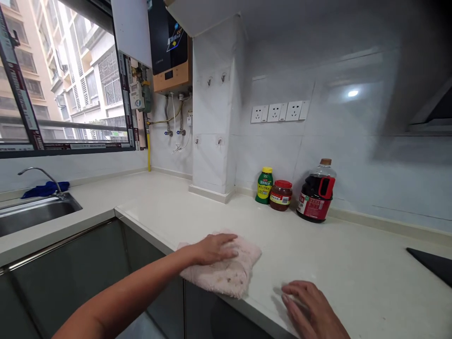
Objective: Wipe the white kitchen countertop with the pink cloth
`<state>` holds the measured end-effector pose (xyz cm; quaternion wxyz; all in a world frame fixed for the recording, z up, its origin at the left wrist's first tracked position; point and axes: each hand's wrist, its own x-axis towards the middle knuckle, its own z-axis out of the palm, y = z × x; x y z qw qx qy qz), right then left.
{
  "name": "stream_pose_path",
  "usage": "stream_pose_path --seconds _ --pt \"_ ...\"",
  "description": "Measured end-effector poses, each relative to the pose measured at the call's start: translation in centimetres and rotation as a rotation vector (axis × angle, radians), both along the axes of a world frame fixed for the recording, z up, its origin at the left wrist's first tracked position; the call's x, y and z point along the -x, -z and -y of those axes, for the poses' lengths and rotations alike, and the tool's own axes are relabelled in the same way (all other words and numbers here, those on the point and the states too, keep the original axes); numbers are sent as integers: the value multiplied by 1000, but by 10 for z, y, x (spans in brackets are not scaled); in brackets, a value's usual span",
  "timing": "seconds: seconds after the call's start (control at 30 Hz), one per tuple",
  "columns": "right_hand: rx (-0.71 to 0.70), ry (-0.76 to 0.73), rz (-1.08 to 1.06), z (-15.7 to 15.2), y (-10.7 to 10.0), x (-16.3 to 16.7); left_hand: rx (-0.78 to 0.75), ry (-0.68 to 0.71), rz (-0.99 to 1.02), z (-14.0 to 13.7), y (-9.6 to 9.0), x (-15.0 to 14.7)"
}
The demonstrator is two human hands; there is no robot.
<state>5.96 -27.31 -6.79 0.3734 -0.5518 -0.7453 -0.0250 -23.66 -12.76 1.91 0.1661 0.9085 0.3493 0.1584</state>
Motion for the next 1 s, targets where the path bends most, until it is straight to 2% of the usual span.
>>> stream_pose_path --seconds 0.07,0.13,0.23,0.3,0.4,0.53,0.67,0.8,0.9,1.0 --pt "-20 70 -9 -8 -14 14 -39 -90 55 -12 -4 24" --pt "15 101 38 -18 -35 43 -91 -191 74 -24 -3 51" --pt "187 13 218 -38 -68 104 -133 -340 89 -39 8 88" --pt "265 -62 308 -55 -80 144 -136 -429 115 -47 19 105" --pt "282 -125 349 -77 -81 190 -121 -532 187 -55 31 115" --pt "289 -207 418 -90 -72 222 -88 -601 254 -60 30 112" --pt "266 -242 453 -82 -68 225 -79 -594 241 -56 25 113" --pt "245 -207 449 -61 -59 205 -106 -587 183 -51 26 113" --pt "232 -106 468 -43 -37 170 -120 -602 136 -50 27 111" --pt "192 78 531 -23 0 113 -132 -627 103 -48 28 108"
